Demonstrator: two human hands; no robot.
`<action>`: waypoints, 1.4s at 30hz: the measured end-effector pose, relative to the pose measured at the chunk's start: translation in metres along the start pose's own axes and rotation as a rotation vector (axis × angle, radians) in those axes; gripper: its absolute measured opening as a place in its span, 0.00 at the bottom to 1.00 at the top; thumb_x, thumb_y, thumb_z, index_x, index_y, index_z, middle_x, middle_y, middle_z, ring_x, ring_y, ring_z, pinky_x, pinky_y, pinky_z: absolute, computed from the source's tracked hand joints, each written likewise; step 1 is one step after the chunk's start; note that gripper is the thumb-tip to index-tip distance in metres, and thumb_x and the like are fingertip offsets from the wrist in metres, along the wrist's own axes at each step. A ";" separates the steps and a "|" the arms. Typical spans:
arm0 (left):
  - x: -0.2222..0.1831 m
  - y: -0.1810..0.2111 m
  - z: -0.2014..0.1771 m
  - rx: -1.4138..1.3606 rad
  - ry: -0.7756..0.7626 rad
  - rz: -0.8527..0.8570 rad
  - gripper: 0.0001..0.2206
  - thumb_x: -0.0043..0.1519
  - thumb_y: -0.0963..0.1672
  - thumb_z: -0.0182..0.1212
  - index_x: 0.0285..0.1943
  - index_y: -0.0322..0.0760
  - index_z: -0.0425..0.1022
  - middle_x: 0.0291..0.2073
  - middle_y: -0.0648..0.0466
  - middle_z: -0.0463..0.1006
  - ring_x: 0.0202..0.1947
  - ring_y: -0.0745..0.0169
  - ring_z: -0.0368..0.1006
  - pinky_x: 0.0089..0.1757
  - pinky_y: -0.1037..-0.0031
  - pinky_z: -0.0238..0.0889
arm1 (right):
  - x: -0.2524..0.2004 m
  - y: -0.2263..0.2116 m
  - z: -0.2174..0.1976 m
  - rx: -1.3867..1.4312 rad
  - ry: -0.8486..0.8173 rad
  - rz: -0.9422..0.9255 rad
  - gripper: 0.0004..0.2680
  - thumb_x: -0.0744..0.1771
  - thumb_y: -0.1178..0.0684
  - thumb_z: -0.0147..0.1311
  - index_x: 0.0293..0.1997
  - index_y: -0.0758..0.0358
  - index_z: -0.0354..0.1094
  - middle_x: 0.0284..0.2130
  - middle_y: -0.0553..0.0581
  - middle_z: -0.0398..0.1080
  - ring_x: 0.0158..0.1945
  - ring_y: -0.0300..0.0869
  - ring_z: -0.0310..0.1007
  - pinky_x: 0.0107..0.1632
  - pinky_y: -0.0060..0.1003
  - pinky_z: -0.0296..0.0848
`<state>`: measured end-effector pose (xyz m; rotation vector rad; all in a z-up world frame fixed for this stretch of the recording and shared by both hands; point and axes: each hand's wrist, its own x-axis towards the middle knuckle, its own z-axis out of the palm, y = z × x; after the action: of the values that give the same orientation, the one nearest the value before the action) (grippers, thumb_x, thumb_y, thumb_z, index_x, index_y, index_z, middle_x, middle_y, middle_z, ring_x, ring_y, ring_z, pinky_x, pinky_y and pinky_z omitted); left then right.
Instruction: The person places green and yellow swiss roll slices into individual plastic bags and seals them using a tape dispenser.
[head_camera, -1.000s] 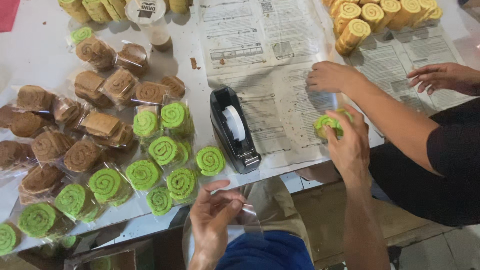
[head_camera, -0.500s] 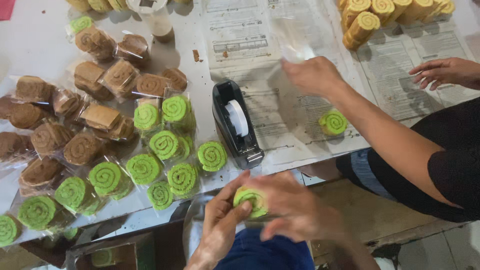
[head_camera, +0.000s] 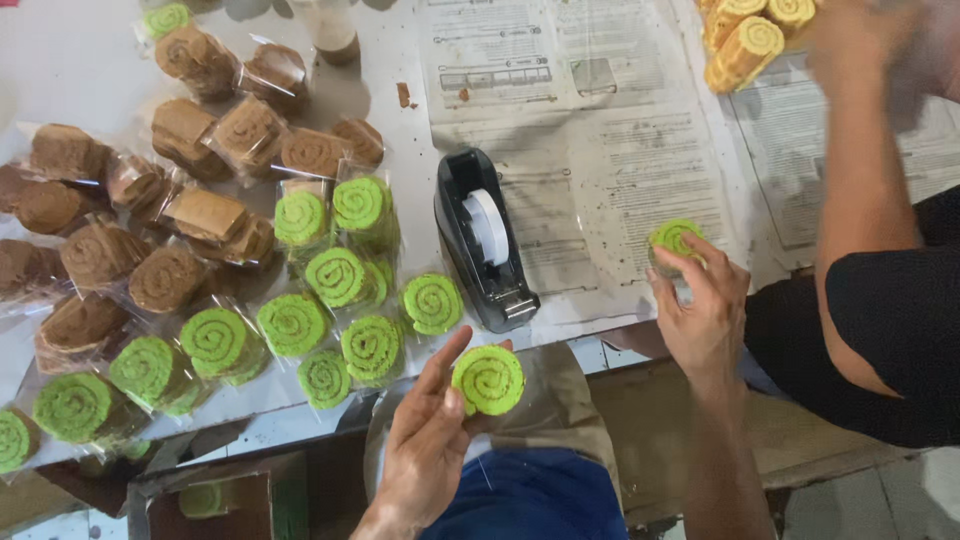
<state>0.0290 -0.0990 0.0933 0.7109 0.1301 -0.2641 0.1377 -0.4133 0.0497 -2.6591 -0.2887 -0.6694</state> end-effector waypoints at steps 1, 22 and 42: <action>0.001 0.001 0.002 0.000 -0.003 0.000 0.28 0.68 0.45 0.52 0.78 0.34 0.52 0.68 0.31 0.69 0.60 0.45 0.73 0.49 0.65 0.73 | 0.005 0.004 0.000 -0.002 0.002 0.000 0.11 0.67 0.59 0.67 0.54 0.58 0.76 0.58 0.62 0.70 0.60 0.55 0.70 0.61 0.51 0.64; -0.016 0.019 -0.009 -0.076 0.091 0.089 0.29 0.66 0.42 0.60 0.75 0.24 0.57 0.64 0.23 0.70 0.65 0.35 0.69 0.53 0.55 0.72 | 0.073 -0.096 -0.011 0.978 -0.218 0.343 0.15 0.63 0.58 0.63 0.53 0.58 0.67 0.54 0.61 0.68 0.59 0.49 0.71 0.60 0.44 0.81; -0.027 0.020 -0.023 -0.159 0.048 0.136 0.29 0.65 0.41 0.62 0.74 0.20 0.56 0.63 0.22 0.70 0.64 0.33 0.69 0.57 0.56 0.68 | 0.081 -0.012 0.124 0.296 -0.292 -0.048 0.18 0.65 0.50 0.66 0.59 0.63 0.69 0.48 0.69 0.68 0.50 0.55 0.70 0.54 0.48 0.73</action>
<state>0.0083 -0.0643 0.0940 0.5660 0.1463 -0.1052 0.2557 -0.3430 -0.0081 -2.4617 -0.4918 -0.2260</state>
